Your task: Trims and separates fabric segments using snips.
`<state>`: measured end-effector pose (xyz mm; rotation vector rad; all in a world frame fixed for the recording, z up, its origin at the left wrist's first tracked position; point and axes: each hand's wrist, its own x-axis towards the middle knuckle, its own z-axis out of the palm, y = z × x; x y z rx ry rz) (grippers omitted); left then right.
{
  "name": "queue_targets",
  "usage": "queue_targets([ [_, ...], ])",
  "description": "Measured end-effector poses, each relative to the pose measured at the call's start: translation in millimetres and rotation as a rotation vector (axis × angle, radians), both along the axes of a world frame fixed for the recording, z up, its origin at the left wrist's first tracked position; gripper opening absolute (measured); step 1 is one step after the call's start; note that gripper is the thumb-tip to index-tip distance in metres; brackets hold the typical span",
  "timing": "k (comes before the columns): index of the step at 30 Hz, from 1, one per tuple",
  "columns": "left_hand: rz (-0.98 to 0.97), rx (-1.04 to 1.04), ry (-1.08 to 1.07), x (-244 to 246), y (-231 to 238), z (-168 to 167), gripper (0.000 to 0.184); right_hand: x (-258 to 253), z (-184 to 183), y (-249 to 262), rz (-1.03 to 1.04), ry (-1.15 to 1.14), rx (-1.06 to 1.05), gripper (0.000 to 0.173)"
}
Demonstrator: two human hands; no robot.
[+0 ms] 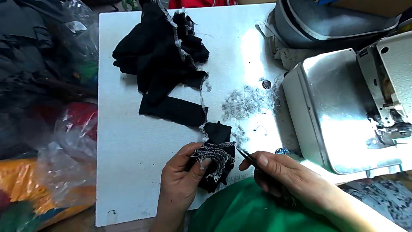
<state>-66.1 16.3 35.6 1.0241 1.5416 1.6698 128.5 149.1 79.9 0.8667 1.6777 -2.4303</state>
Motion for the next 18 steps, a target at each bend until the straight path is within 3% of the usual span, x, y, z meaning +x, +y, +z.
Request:
queue_targets([
  [7, -0.071, 0.028, -0.044, 2.4, -1.3, -1.0, 0.022, -11.6, 0.7, 1.2, -0.051, -0.1, -0.034, 0.032],
  [14, -0.154, 0.007, -0.01, 3.8, -3.7, -6.6, 0.022, -13.4, -9.2, -6.9, -0.291, 0.016, 0.077, 0.028],
  [18, -0.142, -0.003, -0.011, 5.3, -2.3, -6.6, 0.021, -12.6, -9.1, -10.0, -0.328, 0.04, 0.079, 0.027],
])
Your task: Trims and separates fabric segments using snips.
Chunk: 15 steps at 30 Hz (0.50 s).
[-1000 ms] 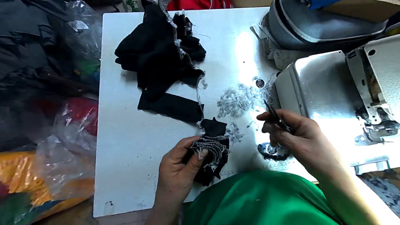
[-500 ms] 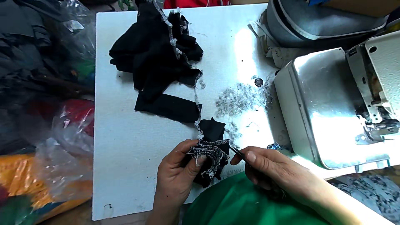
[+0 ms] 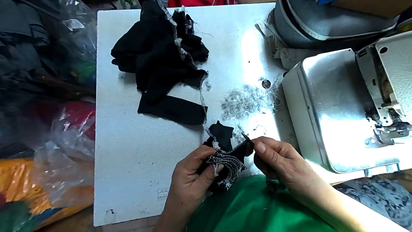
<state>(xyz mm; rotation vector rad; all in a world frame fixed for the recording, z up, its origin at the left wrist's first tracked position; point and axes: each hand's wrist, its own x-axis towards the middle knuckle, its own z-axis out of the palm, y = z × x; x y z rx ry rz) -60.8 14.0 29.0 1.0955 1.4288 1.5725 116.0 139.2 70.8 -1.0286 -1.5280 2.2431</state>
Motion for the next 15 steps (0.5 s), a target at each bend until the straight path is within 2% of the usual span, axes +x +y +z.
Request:
queue_targets([
  [9, 0.083, -0.028, 0.032, -9.4, -12.8, -4.3, 0.02, 4.0, 1.9, 12.1, -0.142, -0.086, -0.005, 0.028],
  [15, 0.029, -0.041, -0.038, -5.3, -18.4, -5.7, 0.024, 4.5, -0.4, 15.0, -0.067, -0.127, 0.214, 0.033],
])
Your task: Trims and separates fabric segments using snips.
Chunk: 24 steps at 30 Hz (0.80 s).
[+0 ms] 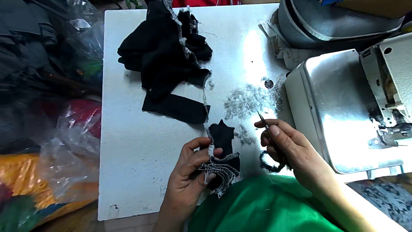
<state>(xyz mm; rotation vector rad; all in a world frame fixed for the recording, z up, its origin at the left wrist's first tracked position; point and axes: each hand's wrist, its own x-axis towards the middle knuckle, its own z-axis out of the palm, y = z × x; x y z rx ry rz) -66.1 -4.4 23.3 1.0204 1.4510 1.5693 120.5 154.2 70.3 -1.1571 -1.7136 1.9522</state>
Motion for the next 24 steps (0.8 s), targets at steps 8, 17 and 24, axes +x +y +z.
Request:
queue_targets([
  [8, -0.109, 0.101, 0.186, 3.8, -6.5, 3.7, 0.018, 3.3, 0.1, 10.6, 0.55, 0.169, 0.176, 0.045],
  [17, -0.23, 0.132, 0.238, -0.2, -9.3, 8.0, 0.023, 0.1, 5.9, 20.4, 0.831, 0.077, 0.169, 0.05],
  [24, -0.238, 0.094, 0.275, 2.0, -8.2, 4.5, 0.029, -6.4, 6.3, 15.0, 0.83, 0.106, 0.236, 0.042],
])
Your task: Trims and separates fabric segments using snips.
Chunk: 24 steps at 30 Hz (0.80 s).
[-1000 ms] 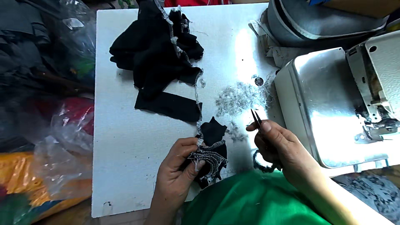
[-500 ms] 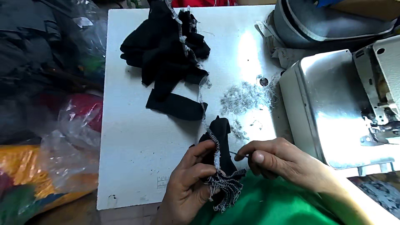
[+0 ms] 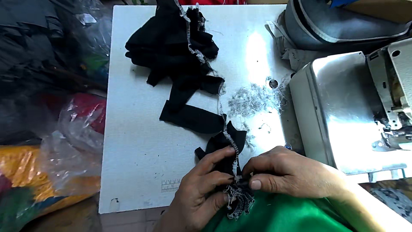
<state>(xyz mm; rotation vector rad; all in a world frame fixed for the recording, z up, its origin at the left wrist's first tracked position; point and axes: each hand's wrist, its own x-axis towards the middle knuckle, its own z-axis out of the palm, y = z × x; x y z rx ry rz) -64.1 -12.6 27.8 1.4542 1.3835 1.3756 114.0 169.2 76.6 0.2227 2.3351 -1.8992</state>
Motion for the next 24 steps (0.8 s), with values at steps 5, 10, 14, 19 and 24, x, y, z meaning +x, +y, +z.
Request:
queue_targets([
  [5, 0.001, -0.013, 0.022, -0.2, 0.6, -2.2, 0.029, -4.4, -1.9, -7.4, -0.029, 0.026, -0.008, 0.037],
  [10, -0.043, -0.008, 0.009, 1.4, 0.3, -6.1, 0.03, -0.3, -7.9, -8.1, -0.065, 0.074, -0.138, 0.035],
  [14, -0.064, -0.047, 0.013, 4.7, -3.8, -8.1, 0.034, 5.9, -11.2, -4.9, -0.238, 0.063, -0.15, 0.034],
  [19, -0.147, -0.028, -0.025, 6.6, -7.2, -11.4, 0.035, -8.2, -13.1, 0.4, -0.562, -0.255, -0.034, 0.033],
  [24, -0.154, -0.01, -0.027, 8.7, -6.5, -11.5, 0.036, -25.3, -19.8, -1.5, -0.392, -0.412, 0.229, 0.044],
])
